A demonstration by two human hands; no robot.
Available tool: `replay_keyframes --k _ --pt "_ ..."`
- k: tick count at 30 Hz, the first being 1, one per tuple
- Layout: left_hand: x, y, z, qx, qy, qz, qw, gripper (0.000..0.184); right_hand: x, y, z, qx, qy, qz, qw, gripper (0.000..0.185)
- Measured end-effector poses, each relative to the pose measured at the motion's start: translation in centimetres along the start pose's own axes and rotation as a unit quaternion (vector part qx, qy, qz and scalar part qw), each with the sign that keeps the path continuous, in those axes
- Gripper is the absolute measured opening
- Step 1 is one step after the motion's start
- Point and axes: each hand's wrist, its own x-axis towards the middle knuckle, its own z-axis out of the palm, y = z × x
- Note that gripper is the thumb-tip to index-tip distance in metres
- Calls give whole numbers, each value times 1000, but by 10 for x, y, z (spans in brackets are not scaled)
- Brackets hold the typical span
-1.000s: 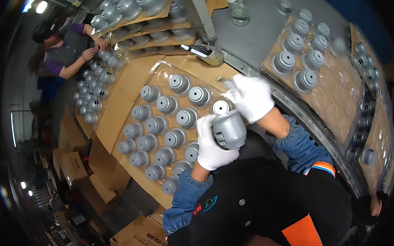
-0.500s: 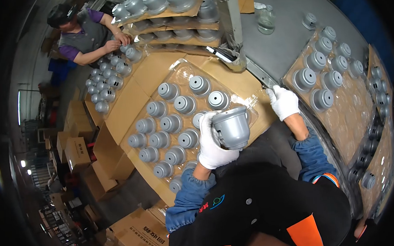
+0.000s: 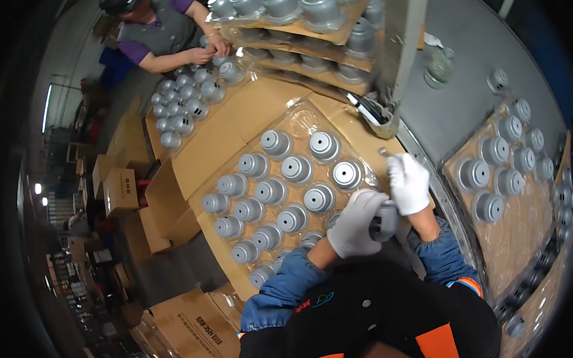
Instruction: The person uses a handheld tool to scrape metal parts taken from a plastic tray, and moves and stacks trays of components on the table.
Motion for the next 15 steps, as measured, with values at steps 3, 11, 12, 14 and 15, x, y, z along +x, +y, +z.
replay_keyframes --k 3,11,12,14,15 --pt "0 -13 -24 -17 98 -58 993 73 -15 73 29 -71 -38 86 993 18" --pt "63 -175 -108 -438 324 -354 760 76 -32 111 69 -129 -155 86 976 29" --pt "74 -184 -115 -451 308 -412 729 73 -35 115 76 -118 -150 96 977 29" --pt "87 -215 -118 -401 298 -480 721 40 -36 119 83 -151 -173 111 967 29" --pt "93 -220 -121 -378 284 -509 719 33 -36 121 87 -145 -173 113 968 29"
